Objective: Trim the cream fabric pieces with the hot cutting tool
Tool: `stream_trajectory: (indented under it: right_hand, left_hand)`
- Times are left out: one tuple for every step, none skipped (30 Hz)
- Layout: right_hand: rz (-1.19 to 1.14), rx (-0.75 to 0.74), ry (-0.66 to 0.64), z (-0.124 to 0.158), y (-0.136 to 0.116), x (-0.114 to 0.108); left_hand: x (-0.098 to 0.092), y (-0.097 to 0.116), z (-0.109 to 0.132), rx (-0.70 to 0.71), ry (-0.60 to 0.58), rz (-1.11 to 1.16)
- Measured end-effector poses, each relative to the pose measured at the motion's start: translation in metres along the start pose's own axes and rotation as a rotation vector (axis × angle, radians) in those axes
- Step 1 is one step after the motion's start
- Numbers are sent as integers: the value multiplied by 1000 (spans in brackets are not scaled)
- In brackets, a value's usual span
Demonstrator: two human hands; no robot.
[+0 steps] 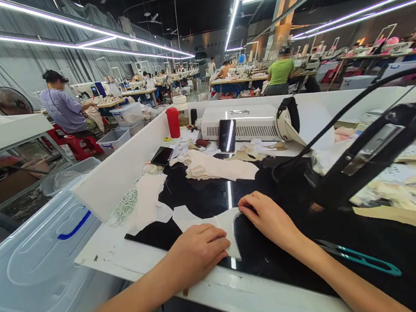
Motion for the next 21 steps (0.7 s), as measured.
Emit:
stream_trajectory:
  right_hand:
    - [-9, -2, -8, 0, -1, 0]
    - [-16, -3, -14, 0, -1, -1]
    - [-21, -1, -18, 0, -1, -2]
    - [-22, 4, -17, 0, -1, -3]
    - [-21, 12, -14, -1, 0, -5]
    - [-18, 21, -7, -1, 1, -7]
    - [-17, 30, -1, -2, 2, -8]
    - [-18, 35, 5, -2, 3, -9]
    - [-21, 36, 7, -2, 4, -9]
    - [-26, 33, 6, -2, 4, -8]
    - [-31, 28, 2, -2, 4, -7]
    - [-34, 23, -5, -1, 3, -6]
    - [-35, 19, -15, 1, 2, -5]
    - [-33, 17, -26, 2, 2, -4]
    - [-31, 16, -36, 4, 1, -4]
    - [-29, 17, -45, 6, 1, -4]
    - [-28, 19, -51, 8, 1, -5]
    - [-27, 21, -55, 9, 1, -6]
    - [-28, 23, -58, 11, 1, -8]
    - [-29, 25, -61, 12, 0, -9]
    - [-31, 26, -64, 13, 0, -11]
  left_hand:
    - [0, 0, 0, -1, 0, 4]
    - [-1, 1, 1, -4, -1, 8]
    - [-1, 1, 1, -9, -1, 11]
    - [-1, 1, 2, -14, -3, 14]
    - [-1, 1, 2, -16, -7, 18]
    - [-1, 2, 3, -18, -11, 22]
    - [-1, 2, 3, -19, -16, 26]
    - [-1, 2, 3, -19, -19, 31]
    - [-1, 3, 3, -20, -21, 35]
    - [-1, 3, 3, -21, -20, 37]
    - [-2, 3, 3, -21, -15, 38]
    - [-2, 3, 3, -20, -9, 39]
    - [-2, 3, 3, -18, 1, 40]
    - [-2, 3, 3, -16, 8, 40]
    - [-2, 3, 3, -12, 12, 41]
    - [-3, 3, 3, -9, 16, 40]
    - [-2, 3, 4, -8, 13, 42]
    - [-2, 3, 4, -8, 11, 45]
    - [-2, 4, 5, -8, 7, 48]
    - [-3, 4, 6, -10, 5, 52]
    - [-3, 4, 7, -12, 3, 55]
Point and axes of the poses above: each hand's wrist, its own z-axis away from the middle knuckle, its own x-axis out of the palm, y = z × x, the point moved 7 cm from there along -z, towards the middle knuckle, and after that the axes turned 8 degrees about z, right-handed, at the moved point
